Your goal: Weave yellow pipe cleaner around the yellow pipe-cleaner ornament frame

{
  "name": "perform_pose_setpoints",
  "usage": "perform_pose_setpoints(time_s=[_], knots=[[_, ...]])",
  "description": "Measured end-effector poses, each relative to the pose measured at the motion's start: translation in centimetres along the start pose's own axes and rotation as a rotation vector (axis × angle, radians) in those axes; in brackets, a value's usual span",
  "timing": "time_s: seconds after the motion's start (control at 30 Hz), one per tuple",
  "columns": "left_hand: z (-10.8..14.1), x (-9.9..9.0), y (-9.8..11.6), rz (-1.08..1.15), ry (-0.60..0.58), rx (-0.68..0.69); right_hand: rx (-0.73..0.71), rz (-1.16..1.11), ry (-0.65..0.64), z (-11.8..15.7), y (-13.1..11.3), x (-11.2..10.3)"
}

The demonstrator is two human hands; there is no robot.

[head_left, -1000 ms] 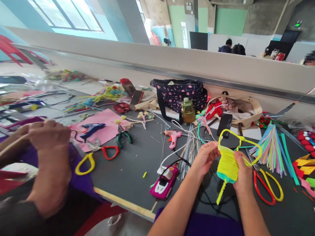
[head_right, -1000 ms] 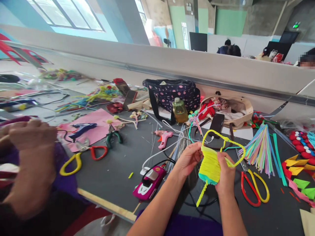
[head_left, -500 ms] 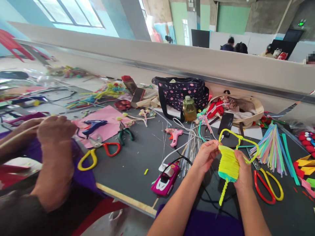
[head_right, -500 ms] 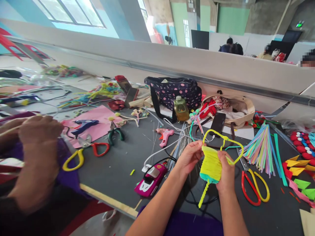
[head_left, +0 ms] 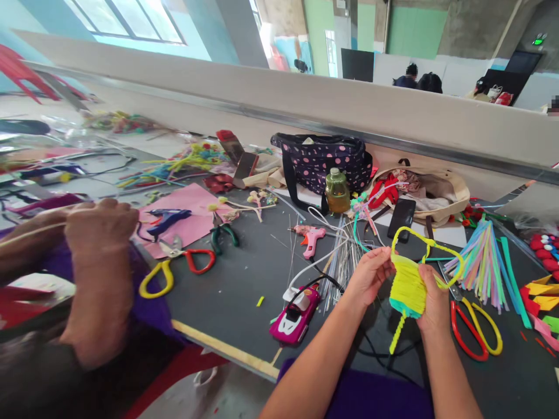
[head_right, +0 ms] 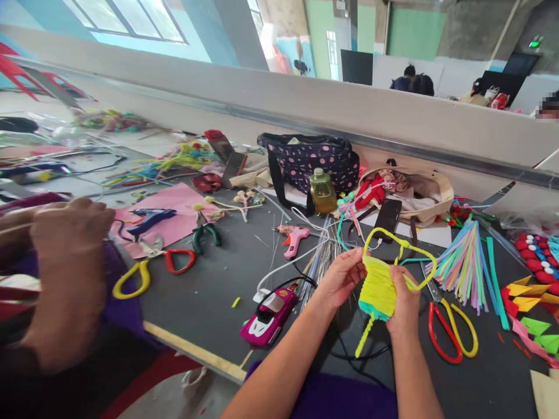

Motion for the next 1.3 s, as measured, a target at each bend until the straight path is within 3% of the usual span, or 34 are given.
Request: perform_pose_setpoints(time_s=[0.33, 0.5, 0.63, 0.8, 0.93, 1.1, 1.3], knots=[[0.0, -0.1, -1.2, 0.117, -0.023, -0.089, 0.052, -0.01, -0.059, -0.1, 1.0, 0.3], [-0.1, -0.3, -0.6, -0.071, 0.051, 0.034, -0.009, -0.031, 0.001, -0.5, 0.5, -0.4], [-0.4, -0.2, -0.8, -0.272, 0.052, 0.075, 0.038, -0.017, -0.062, -1.3, 0.7, -0.3], [-1.0, -1.9, -0.7, -0.289, 0.163, 0.112, -0.019, -0.021, -0.072, -2.9, -0.2, -1.6], [-1.5, -2.6, -0.9, -0.288, 0.17, 0.109, -0.07, 0.057, -0.023, -3.7, -0.7, -2.8], [-1.7, -3.0, -0.5, -0.323, 0.18, 0.147, -0.144, 0.222, -0.059, -4.1, -1.1, -2.9], [-1.9, -2.8, -0.4, -0.386, 0.184, 0.251, -0.203, 0.213, -0.008, -4.7, -1.2, -3.7]])
Point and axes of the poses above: each hand's wrist, its own z-axis away from the middle knuckle, its own x-axis out of the palm, y = z × x, the point moved 10 cm from there along -z, towards the middle knuckle, and after that the axes turned 6 degrees about -z, right-handed, at the moved point
